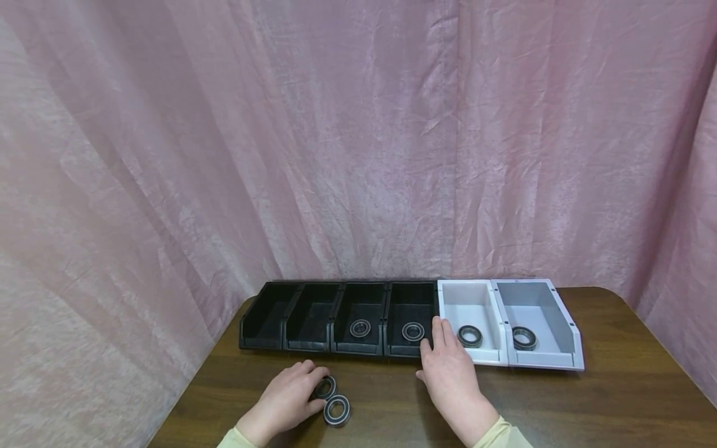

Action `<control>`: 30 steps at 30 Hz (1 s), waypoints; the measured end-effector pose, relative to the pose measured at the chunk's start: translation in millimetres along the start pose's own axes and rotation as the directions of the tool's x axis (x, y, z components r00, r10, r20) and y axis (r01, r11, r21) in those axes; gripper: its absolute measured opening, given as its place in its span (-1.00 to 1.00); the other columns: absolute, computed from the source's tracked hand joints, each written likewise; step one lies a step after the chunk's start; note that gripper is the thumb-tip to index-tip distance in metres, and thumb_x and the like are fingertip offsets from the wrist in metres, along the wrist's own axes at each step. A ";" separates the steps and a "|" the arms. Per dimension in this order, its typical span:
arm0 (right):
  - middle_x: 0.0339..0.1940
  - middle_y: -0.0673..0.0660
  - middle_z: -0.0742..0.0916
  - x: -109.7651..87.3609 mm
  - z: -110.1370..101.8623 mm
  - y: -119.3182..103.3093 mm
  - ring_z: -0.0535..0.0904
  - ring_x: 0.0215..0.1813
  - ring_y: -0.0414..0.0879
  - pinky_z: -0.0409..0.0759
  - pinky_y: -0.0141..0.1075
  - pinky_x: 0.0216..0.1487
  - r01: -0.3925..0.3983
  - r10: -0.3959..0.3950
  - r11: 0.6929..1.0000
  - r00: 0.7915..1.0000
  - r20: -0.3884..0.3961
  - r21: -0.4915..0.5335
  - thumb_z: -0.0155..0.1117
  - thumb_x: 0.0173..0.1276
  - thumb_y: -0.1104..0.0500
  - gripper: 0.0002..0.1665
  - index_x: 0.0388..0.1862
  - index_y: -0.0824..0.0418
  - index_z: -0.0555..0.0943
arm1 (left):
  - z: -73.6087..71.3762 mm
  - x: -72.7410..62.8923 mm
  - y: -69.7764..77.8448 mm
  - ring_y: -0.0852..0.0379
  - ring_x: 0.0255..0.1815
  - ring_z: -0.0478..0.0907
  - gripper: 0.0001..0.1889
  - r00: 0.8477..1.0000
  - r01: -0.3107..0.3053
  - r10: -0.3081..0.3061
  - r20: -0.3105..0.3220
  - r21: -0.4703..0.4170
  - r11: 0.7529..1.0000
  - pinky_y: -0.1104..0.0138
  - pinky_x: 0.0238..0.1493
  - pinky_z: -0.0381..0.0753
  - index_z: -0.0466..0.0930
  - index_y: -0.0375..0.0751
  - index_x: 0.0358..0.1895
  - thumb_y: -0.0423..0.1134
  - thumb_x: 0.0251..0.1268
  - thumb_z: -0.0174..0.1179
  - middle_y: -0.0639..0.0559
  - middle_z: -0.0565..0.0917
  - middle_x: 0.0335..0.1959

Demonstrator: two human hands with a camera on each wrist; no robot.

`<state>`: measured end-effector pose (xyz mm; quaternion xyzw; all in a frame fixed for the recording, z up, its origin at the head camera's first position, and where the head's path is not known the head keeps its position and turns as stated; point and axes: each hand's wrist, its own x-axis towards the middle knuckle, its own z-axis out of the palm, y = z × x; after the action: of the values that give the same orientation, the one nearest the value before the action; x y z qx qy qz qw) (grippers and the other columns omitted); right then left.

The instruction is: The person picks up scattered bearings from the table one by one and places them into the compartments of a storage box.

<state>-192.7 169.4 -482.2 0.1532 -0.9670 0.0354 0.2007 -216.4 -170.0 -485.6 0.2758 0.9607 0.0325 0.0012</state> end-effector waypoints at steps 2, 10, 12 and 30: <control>0.46 0.63 0.55 -0.1 0.0 0.0 0.51 0.49 0.48 0.62 0.17 0.42 0.001 -0.001 1.000 1.000 0.001 0.000 0.80 0.16 -0.04 -0.31 0.10 0.38 0.79 | -0.1 0.3 -0.2 0.14 -0.24 0.49 -0.54 1.000 0.008 -0.008 0.011 -0.005 1.000 0.15 -0.20 0.66 0.77 -0.12 0.15 -0.06 0.24 0.64 0.11 0.61 -0.21; 0.46 0.63 0.55 -0.4 0.2 -0.7 0.51 0.49 0.48 0.62 0.17 0.42 0.002 -0.002 1.000 1.000 0.006 0.006 0.80 0.16 -0.03 -0.32 0.10 0.38 0.78 | 1.7 -0.6 -2.2 0.14 -0.25 0.45 -0.51 0.999 0.025 -0.024 0.030 -0.035 0.999 0.20 -0.24 0.63 0.79 -0.14 0.18 -0.06 0.24 0.65 0.09 0.60 -0.20; 0.46 0.63 0.55 -0.4 0.3 -0.9 0.51 0.49 0.48 0.62 0.17 0.43 0.001 -0.001 1.000 1.000 0.005 0.010 0.80 0.16 -0.03 -0.32 0.10 0.38 0.78 | 2.2 -1.1 -2.8 0.15 -0.25 0.45 -0.50 1.000 0.019 -0.017 0.025 -0.040 0.999 0.22 -0.25 0.63 0.79 -0.14 0.19 -0.06 0.23 0.65 0.09 0.60 -0.20; 0.45 0.63 0.55 0.4 -0.9 -0.4 0.52 0.49 0.48 0.62 0.18 0.42 -0.001 0.001 1.000 1.000 -0.002 0.010 0.81 0.15 -0.03 -0.32 0.10 0.38 0.79 | 4.6 -3.4 -6.7 0.07 -0.07 0.65 -0.53 0.998 -0.036 0.034 -0.053 -0.045 0.998 0.10 0.02 0.77 0.81 -0.12 0.14 -0.04 0.22 0.67 0.05 0.72 -0.01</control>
<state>-192.6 169.0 -481.2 0.1539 -0.9666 0.0403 0.2010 -217.0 -177.1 -490.7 0.2915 0.9544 0.0619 -0.0179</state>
